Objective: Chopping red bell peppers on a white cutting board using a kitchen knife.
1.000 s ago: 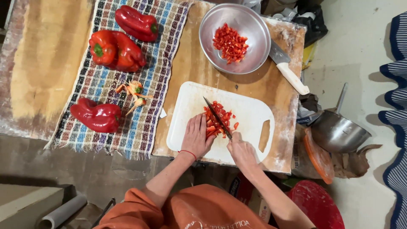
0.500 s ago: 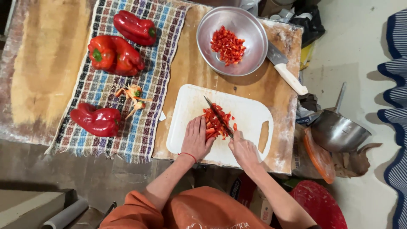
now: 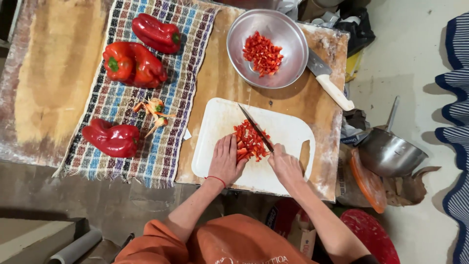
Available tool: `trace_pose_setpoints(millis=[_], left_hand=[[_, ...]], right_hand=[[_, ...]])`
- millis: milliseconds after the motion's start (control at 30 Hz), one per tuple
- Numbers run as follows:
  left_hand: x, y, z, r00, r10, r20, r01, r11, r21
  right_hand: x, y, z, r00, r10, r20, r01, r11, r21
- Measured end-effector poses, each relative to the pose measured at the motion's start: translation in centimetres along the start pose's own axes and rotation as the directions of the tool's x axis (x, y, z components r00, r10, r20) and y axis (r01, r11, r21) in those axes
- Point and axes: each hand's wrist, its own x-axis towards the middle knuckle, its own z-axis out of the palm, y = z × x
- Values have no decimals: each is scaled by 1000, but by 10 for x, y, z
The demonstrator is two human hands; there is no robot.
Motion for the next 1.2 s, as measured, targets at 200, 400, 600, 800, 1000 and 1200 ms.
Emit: trace_pose_setpoints(millis=[200, 400, 600, 800, 1000, 1200], left_hand=[[1, 0, -5, 1000, -14, 14, 15, 1000, -5], [-1, 1, -3, 1000, 9, -21, -9, 1000, -19], [2, 1, -6, 1000, 5, -5, -5, 1000, -8], [-1, 1, 0, 1000, 0, -9, 0, 1000, -5], [-1, -1, 0, 1000, 6, 3, -7, 999, 39], [1, 1, -4, 1000, 5, 7, -5, 999, 34]], right_hand=[[7, 5, 22, 1000, -13, -21, 12, 1000, -19], [-4, 9, 6, 994, -86, -60, 85, 996, -23], [-21, 14, 5, 999, 9, 52, -9, 1000, -8], [-14, 22, 24, 999, -21, -26, 20, 999, -35], [-13, 23, -18, 985, 39, 170, -14, 989, -145], [-10, 35, -35, 974, -211, 80, 221, 962, -161]])
